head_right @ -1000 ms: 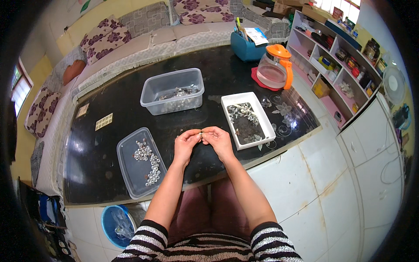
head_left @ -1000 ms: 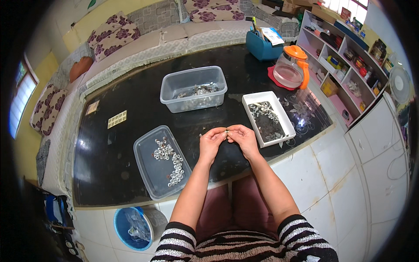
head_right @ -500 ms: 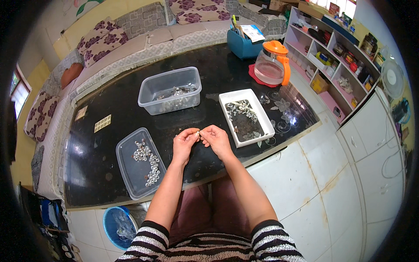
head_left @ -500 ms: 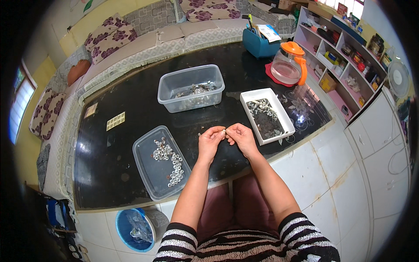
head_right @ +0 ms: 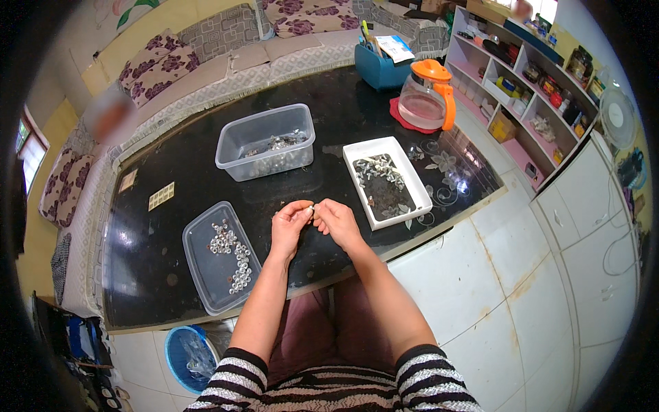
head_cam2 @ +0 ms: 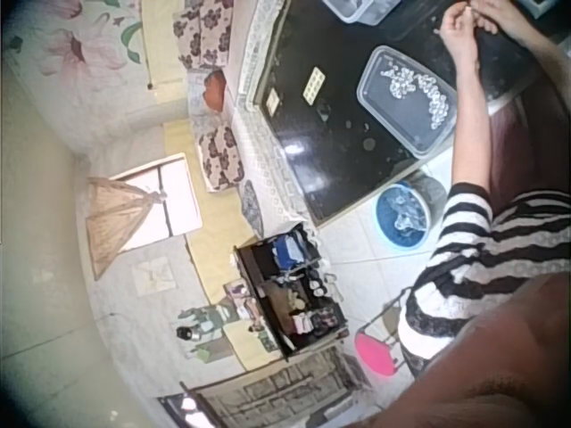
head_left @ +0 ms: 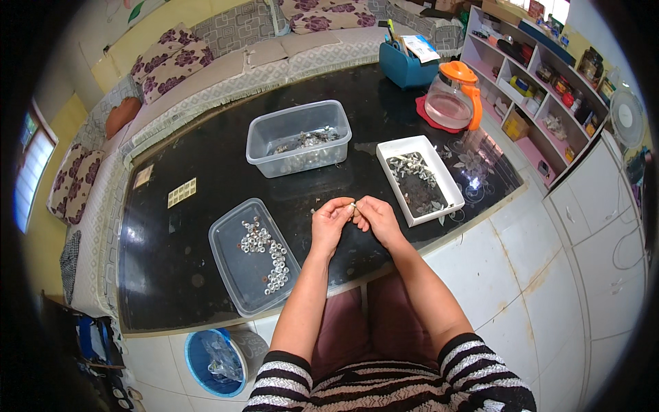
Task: The person assembles small white and black components by hand, picking them from separate containers on a table and joining them together.
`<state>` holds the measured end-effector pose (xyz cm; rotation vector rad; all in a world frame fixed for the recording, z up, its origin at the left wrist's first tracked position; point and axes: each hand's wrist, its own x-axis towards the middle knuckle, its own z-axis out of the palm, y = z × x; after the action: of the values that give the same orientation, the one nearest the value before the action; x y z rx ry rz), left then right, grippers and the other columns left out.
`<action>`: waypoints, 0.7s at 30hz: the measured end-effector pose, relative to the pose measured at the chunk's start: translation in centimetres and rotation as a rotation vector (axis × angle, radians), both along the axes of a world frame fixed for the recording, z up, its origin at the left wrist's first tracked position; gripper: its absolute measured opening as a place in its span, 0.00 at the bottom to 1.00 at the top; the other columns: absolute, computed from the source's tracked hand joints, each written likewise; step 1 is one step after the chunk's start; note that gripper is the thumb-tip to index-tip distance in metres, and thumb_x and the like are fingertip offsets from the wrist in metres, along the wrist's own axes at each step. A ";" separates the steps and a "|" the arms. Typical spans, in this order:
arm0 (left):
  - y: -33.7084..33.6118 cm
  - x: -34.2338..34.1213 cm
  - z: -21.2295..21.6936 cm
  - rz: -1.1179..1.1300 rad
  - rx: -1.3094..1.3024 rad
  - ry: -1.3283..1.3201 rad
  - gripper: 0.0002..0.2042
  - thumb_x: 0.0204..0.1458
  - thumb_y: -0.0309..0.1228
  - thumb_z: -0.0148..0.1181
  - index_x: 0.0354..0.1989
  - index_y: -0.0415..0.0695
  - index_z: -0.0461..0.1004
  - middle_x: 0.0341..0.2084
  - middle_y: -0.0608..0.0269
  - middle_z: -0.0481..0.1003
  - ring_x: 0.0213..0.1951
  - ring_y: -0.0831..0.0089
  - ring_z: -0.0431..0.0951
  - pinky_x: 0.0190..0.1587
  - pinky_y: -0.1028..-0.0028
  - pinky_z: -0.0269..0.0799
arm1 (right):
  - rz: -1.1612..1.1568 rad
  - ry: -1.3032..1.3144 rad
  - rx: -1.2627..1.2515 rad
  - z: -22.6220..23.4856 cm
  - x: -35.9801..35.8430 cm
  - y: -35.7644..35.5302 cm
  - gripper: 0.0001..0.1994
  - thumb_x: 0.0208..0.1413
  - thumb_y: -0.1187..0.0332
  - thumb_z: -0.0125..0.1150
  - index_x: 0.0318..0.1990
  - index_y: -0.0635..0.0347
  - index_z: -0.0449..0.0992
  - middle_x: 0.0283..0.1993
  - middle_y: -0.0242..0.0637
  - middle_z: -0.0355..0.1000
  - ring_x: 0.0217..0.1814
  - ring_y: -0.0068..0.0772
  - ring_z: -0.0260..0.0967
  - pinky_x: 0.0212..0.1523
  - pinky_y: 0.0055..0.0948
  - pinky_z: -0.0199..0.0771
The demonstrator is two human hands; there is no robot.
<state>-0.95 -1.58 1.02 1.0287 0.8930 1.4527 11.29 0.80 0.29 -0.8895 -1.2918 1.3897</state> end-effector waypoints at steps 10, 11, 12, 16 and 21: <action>-0.2 0.2 0.5 -0.029 -0.005 -0.017 0.07 0.46 0.21 0.51 0.34 0.37 0.69 0.22 0.66 0.70 0.25 0.83 0.67 0.30 0.84 0.62 | -0.036 -0.131 0.012 0.3 0.0 0.0 0.17 0.52 0.58 0.45 0.20 0.62 0.66 0.14 0.31 0.63 0.14 0.16 0.58 0.14 0.15 0.57; -0.2 0.2 0.4 -0.016 -0.010 -0.003 0.07 0.46 0.21 0.51 0.34 0.37 0.69 0.22 0.67 0.70 0.24 0.83 0.67 0.30 0.84 0.62 | 0.008 -0.168 -0.039 0.4 0.1 0.0 0.17 0.52 0.59 0.45 0.21 0.62 0.66 0.14 0.31 0.64 0.15 0.16 0.59 0.15 0.15 0.57; -0.2 0.2 0.3 -0.003 -0.014 0.011 0.07 0.46 0.21 0.51 0.34 0.37 0.69 0.22 0.67 0.70 0.24 0.83 0.67 0.30 0.84 0.62 | 0.007 -0.168 -0.039 0.4 0.1 -0.1 0.17 0.52 0.59 0.45 0.21 0.62 0.66 0.14 0.31 0.64 0.15 0.16 0.59 0.15 0.15 0.57; 0.1 0.1 0.0 0.007 0.009 -0.031 0.07 0.45 0.21 0.52 0.34 0.37 0.69 0.23 0.67 0.70 0.25 0.84 0.66 0.30 0.85 0.62 | 0.052 -0.050 0.006 0.3 0.3 0.0 0.16 0.52 0.59 0.45 0.22 0.63 0.67 0.15 0.31 0.64 0.15 0.15 0.58 0.15 0.15 0.57; 0.2 0.1 -0.1 0.007 -0.015 -0.016 0.07 0.45 0.21 0.52 0.34 0.37 0.69 0.23 0.68 0.70 0.25 0.85 0.66 0.29 0.85 0.61 | 0.067 -0.108 -0.065 0.4 0.2 -0.1 0.15 0.52 0.60 0.45 0.22 0.62 0.67 0.15 0.31 0.64 0.15 0.15 0.58 0.14 0.15 0.56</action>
<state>-0.88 -1.42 0.88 1.0020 0.8957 1.4560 11.47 0.73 0.70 -0.9842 -1.3750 1.4598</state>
